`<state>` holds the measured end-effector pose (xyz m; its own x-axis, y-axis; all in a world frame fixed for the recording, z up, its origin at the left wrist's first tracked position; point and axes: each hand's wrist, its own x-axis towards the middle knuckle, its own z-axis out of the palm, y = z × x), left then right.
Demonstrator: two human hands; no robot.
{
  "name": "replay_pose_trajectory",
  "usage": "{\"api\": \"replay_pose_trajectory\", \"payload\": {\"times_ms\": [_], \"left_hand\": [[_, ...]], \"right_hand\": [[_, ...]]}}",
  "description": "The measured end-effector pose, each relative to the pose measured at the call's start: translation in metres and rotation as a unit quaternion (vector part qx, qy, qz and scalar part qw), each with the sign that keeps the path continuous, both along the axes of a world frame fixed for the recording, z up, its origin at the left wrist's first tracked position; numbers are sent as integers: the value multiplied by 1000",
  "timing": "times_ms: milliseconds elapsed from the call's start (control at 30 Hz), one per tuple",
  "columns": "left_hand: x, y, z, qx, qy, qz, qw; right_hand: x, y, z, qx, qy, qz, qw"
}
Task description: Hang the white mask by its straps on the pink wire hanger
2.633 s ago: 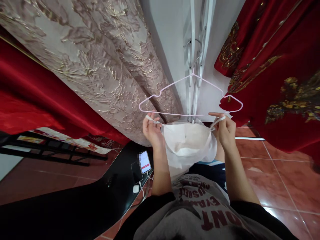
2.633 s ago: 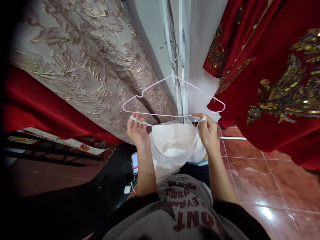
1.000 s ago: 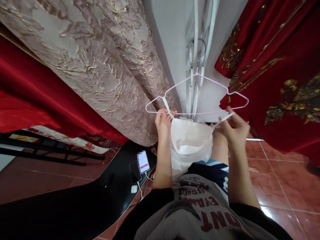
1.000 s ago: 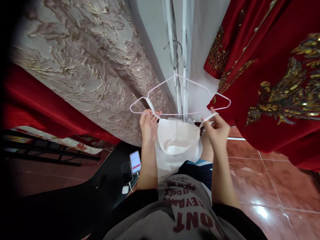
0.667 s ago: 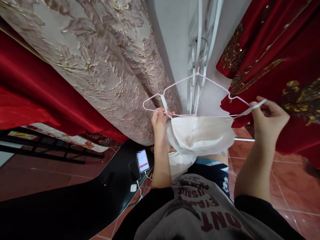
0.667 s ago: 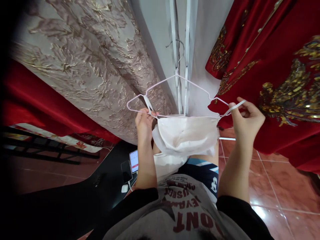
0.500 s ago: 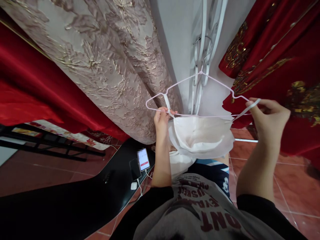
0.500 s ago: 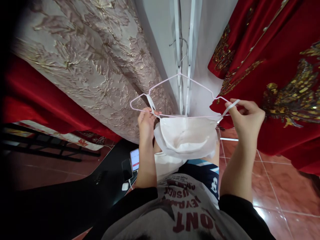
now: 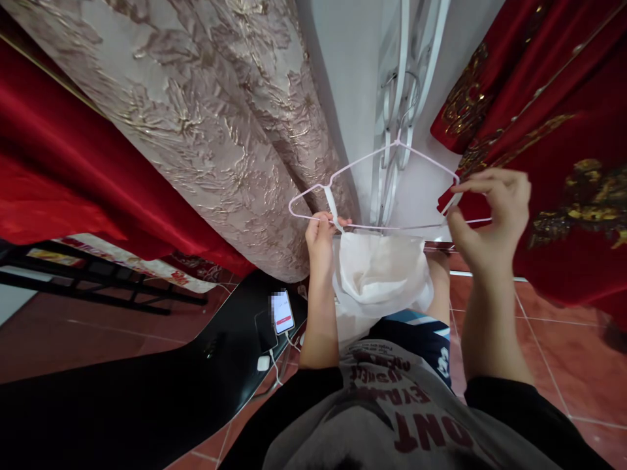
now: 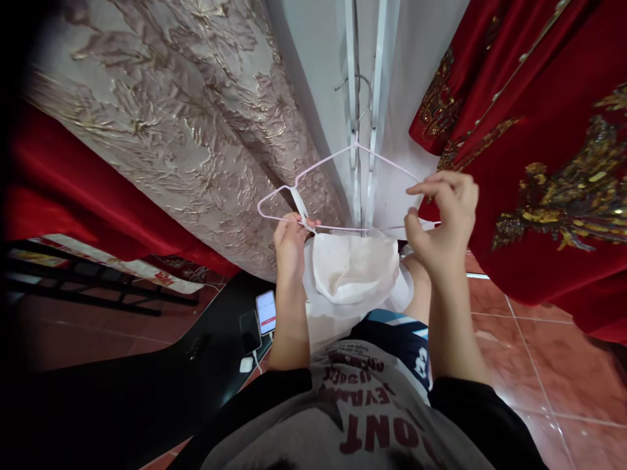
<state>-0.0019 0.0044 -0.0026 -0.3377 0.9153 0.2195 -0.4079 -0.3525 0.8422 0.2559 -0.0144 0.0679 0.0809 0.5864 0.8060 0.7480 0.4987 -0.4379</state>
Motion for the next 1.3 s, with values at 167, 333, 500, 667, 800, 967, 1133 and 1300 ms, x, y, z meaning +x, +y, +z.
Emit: {"api": "replay_pose_trajectory", "payload": {"times_ms": [167, 333, 500, 667, 800, 967, 1133, 1300], "left_hand": [[0, 1, -1, -5, 6, 5, 1000], [2, -4, -14, -22, 58, 10, 998], [-7, -24, -13, -46, 213, 2, 976], [-33, -28, 29, -27, 188, -49, 980], [-49, -11, 48, 25, 73, 31, 997], [-51, 0, 23, 14, 59, 247, 967], [-25, -14, 7, -74, 41, 61, 995], [-1, -18, 10, -42, 30, -4, 999]], "right_hand": [[-31, -28, -41, -314, 57, 110, 941], [-42, -34, -70, -341, 102, 103, 929], [-45, -25, -86, -295, 180, 140, 928], [-47, -21, -87, -275, 219, 125, 928], [-42, -20, -80, -294, 218, 153, 918], [-39, -19, -83, -300, 214, 171, 914], [-50, -20, -87, -307, 202, 204, 907], [-41, -22, -84, -263, 209, 192, 922]]}}
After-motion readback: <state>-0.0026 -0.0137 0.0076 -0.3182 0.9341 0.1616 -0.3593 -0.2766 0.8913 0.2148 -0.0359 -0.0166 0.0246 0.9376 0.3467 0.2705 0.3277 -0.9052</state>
